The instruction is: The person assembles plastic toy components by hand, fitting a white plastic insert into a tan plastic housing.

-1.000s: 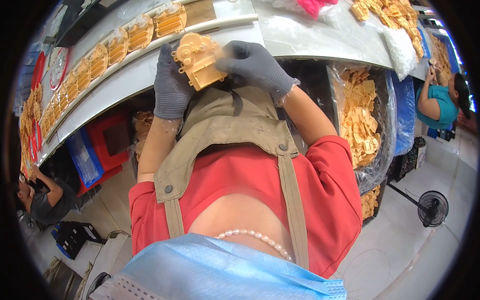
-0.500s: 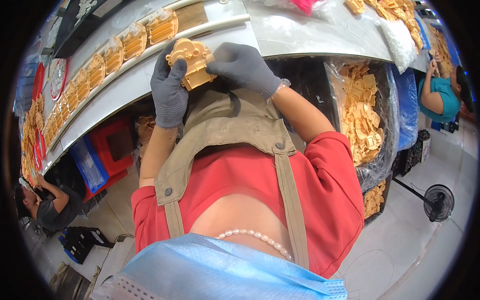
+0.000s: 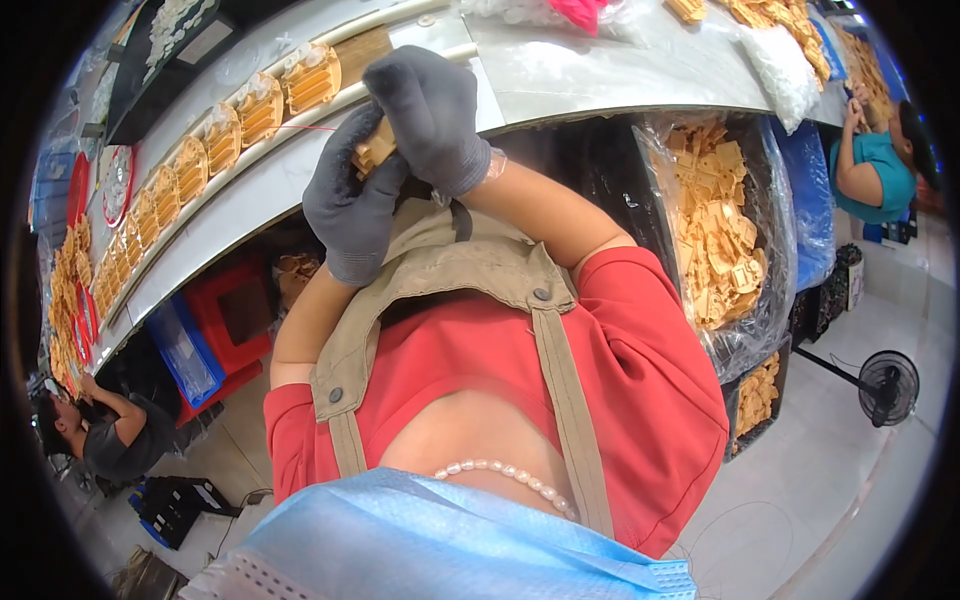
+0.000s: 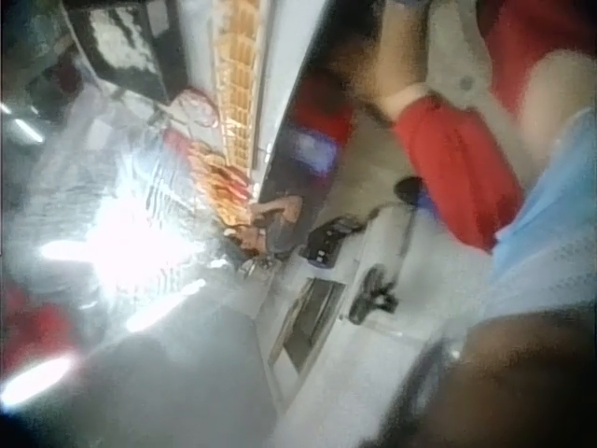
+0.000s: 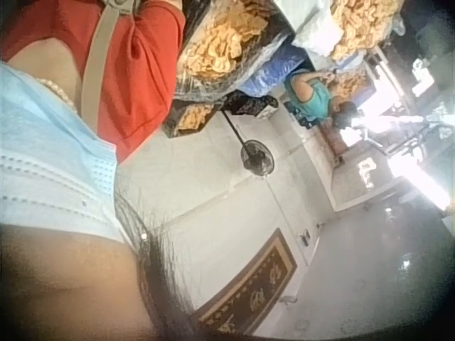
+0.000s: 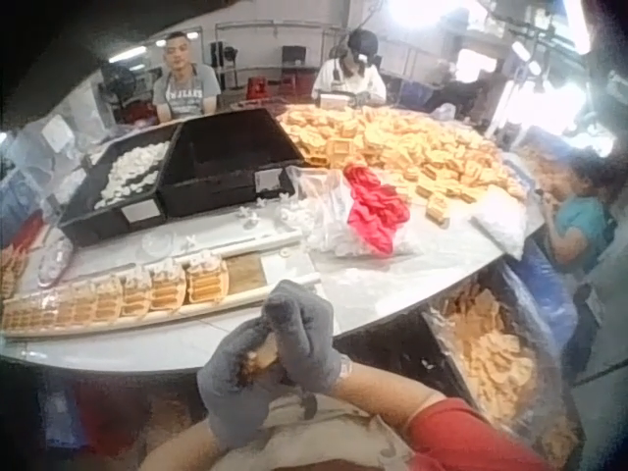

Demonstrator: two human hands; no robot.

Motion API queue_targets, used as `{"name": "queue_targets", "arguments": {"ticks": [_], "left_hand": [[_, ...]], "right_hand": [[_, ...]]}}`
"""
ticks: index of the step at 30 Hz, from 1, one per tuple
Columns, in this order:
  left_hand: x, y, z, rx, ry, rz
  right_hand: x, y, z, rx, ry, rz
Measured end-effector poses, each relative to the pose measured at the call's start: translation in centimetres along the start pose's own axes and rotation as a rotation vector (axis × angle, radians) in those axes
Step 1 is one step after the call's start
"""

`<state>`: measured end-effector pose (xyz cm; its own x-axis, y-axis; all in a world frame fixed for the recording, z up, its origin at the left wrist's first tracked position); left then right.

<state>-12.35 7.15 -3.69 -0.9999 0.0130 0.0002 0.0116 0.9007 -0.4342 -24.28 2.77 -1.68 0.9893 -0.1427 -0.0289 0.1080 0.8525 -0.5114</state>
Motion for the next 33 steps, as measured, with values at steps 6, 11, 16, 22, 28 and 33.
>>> {"name": "queue_targets", "arguments": {"ticks": [6, 11, 16, 22, 28, 33], "left_hand": [[-0.1, -1.1, 0.6, 0.042, 0.069, -0.015], [-1.2, -3.5, -1.3, -0.117, 0.855, -0.173], [-1.9, -2.9, 1.6, -0.252, 0.609, 0.031], [-2.4, -2.9, 1.1, -0.203, 0.488, 0.044], [-3.8, -2.7, -0.7, 0.046, 0.282, 0.149], [-3.8, -1.4, -1.3, 0.021, 0.177, 0.209]], "right_hand": [[-0.6, -1.6, -0.8, 0.03, -0.145, 0.097], [-2.7, -1.1, 0.9, 0.319, 0.003, 0.346], [-3.3, 0.5, 1.1, 0.186, 0.083, 0.382], [-3.0, 0.6, 1.2, -0.14, 0.111, 0.234], [-2.9, -0.1, 3.6, -0.269, 0.369, 0.474], [-2.8, 1.1, 3.4, -0.196, 0.316, 0.473]]}}
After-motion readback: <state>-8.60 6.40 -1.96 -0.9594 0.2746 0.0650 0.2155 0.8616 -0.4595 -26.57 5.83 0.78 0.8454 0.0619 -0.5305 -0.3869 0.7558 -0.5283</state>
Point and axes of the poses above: each hand's wrist, its own y-axis away from the middle knuckle, its own x-axis out of the palm, z = x × y, the point moved 1 cm from there along -y, towards the middle knuckle, and after that the axes turned 2 degrees about -z, right-handed, at the moved point
